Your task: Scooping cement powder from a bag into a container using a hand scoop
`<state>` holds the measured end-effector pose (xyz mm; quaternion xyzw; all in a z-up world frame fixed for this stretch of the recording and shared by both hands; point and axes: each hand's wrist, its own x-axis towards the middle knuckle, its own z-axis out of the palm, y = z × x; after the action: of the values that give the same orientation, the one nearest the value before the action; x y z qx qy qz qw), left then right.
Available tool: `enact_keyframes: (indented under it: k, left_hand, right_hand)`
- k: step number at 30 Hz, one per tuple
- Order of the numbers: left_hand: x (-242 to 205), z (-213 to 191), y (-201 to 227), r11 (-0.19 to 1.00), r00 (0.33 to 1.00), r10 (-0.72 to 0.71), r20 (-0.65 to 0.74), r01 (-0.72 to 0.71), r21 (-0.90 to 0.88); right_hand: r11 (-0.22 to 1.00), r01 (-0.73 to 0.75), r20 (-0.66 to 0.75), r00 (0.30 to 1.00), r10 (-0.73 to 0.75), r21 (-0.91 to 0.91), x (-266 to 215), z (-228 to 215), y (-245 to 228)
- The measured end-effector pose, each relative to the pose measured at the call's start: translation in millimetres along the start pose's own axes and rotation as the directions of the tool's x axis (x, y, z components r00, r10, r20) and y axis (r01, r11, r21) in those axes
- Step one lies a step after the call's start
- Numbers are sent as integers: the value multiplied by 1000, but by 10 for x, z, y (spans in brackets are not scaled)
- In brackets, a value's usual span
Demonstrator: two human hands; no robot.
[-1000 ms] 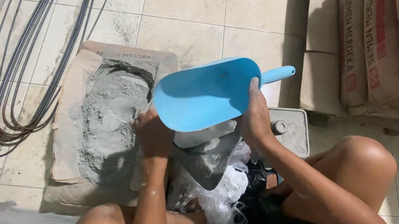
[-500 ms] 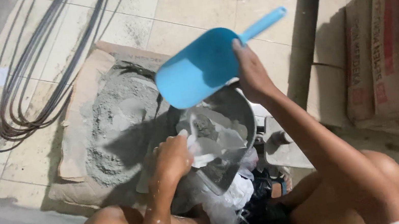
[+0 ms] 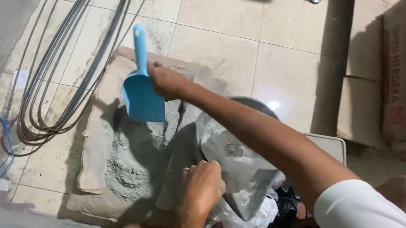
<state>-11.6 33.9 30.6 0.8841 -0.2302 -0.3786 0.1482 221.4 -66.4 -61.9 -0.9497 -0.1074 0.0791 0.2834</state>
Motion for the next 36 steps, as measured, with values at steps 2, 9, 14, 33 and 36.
enact_keyframes:
  k: [2, 9, 14, 33, 36]
  left_hand:
    - [18, -87, 45, 999, 998, 16, 61, -18, 29]
    - [-74, -236, 21, 990, 987, 75, 139, -56, -130]
    - [-90, -308, -13, 986, 990, 93, 109, -77, -149]
    - [335, 117, -114, 1000, 999, 20, -38, -20, -9]
    - [398, 137, -147, 999, 998, 17, -58, -20, -49]
  right_hand:
    - [1000, 3, 38, 999, -3, 4, 123, 139, -146]
    - [987, 150, 80, 986, -145, -55, 368, 968, -50]
    - [991, -135, 267, 955, 129, 6, 296, 1080, 17]
    - [310, -444, 278, 844, 458, 841, -446, -131, 464]
    - [180, -176, 61, 857, 512, 968, -844, -322, 378]
